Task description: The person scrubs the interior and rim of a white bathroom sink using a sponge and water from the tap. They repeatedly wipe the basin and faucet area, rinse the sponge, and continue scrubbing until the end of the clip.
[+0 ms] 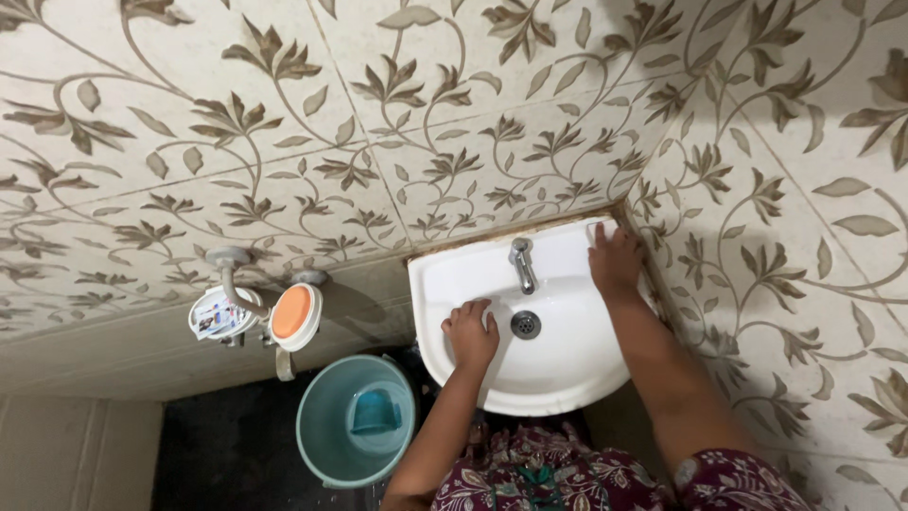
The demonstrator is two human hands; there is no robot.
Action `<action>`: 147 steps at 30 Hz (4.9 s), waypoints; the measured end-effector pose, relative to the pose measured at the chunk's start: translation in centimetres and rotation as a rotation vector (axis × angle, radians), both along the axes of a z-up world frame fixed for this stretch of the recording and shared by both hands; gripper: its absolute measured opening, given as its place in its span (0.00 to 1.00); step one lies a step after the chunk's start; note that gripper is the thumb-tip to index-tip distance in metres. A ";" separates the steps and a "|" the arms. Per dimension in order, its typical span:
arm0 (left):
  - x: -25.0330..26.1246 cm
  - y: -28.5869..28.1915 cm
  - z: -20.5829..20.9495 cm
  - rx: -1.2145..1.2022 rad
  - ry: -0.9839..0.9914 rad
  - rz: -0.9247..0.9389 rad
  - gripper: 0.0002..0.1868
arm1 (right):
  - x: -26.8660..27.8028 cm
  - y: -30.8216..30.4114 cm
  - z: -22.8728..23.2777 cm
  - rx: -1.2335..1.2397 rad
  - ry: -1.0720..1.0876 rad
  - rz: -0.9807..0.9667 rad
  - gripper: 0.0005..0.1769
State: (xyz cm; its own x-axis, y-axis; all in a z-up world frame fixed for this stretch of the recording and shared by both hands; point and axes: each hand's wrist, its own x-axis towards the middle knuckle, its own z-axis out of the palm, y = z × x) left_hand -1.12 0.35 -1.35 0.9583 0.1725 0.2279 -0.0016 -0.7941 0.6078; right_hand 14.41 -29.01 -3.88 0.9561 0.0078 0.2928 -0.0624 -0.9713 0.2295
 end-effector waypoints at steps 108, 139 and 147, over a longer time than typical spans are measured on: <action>-8.2 -0.4 -1.1 0.296 0.196 -0.045 0.11 | -17.4 12.1 -5.2 0.395 0.926 0.305 0.36; -8.2 -0.6 -0.5 0.294 0.228 -0.040 0.12 | -9.9 -1.7 -3.8 -0.153 0.539 0.288 0.26; -8.1 -0.6 -0.5 0.325 0.238 -0.045 0.12 | -16.6 8.5 -7.7 0.361 0.798 0.364 0.37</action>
State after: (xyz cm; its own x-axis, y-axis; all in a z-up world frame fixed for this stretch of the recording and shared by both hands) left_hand -9.22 -0.25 -1.85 0.9958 0.0850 0.0342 0.0702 -0.9473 0.3124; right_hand -2.15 -20.55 -11.56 0.8319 0.3814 -0.4030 0.3038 -0.9208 -0.2445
